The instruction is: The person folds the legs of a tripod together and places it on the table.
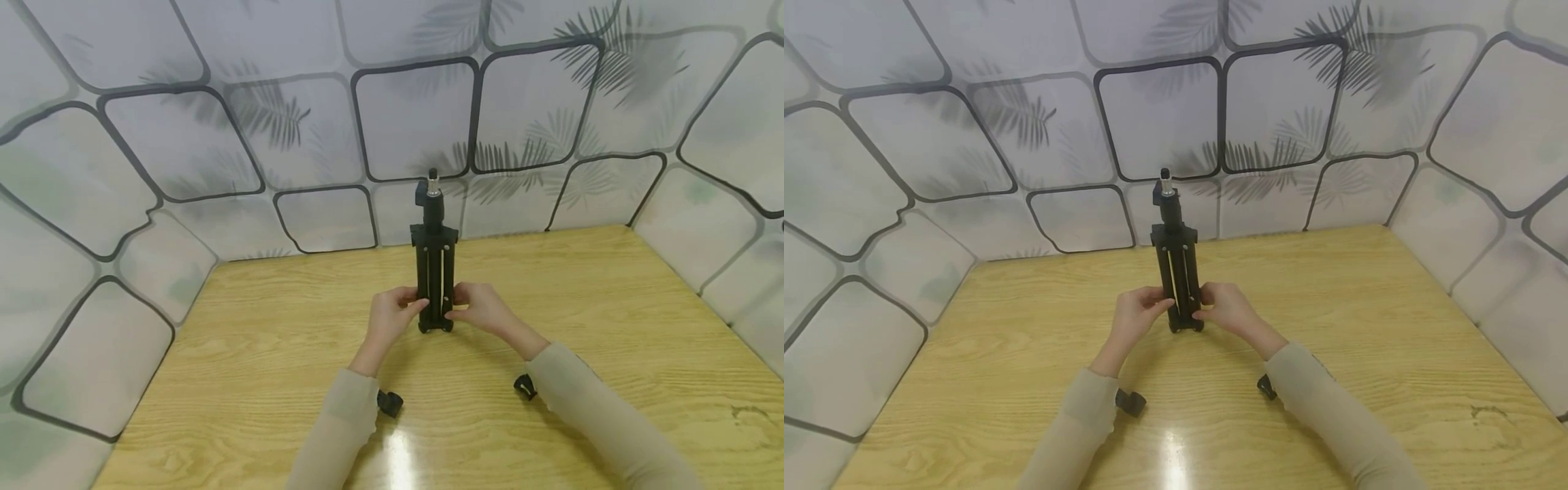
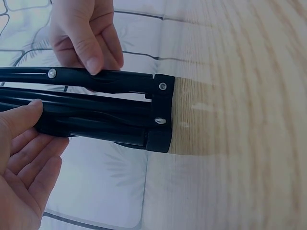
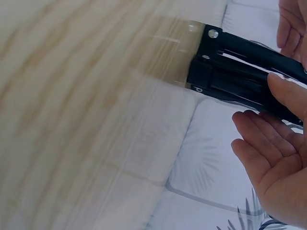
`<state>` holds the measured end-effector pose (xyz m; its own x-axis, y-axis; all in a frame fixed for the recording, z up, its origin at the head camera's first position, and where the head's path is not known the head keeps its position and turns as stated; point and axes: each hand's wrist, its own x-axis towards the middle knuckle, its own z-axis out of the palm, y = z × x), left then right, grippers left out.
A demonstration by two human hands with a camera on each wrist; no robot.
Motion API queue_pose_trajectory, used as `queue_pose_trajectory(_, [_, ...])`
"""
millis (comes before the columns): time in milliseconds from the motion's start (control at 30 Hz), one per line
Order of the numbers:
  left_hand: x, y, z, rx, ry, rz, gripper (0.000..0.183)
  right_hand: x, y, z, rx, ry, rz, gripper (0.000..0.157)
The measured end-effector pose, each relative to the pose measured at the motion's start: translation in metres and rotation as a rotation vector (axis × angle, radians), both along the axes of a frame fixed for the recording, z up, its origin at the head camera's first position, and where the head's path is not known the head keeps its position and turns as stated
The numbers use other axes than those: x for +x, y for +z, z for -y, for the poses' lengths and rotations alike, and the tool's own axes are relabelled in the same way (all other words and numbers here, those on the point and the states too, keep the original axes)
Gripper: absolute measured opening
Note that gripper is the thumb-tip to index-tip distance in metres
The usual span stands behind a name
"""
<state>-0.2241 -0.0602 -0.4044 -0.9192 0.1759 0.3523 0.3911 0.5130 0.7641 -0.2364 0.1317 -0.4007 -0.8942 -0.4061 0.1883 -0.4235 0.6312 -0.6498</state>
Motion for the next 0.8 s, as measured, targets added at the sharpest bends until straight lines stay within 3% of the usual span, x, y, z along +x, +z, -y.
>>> queue_pose_trajectory(433, [0.002,0.003,0.0,0.005,-0.002,0.015,0.026,-0.003,-0.007,0.001,0.018,0.039,0.032,0.029])
queue_pose_trajectory(800, [0.001,0.002,0.0,0.015,-0.01,0.03,0.027,-0.004,-0.01,0.003,0.017,0.024,0.05,0.028])
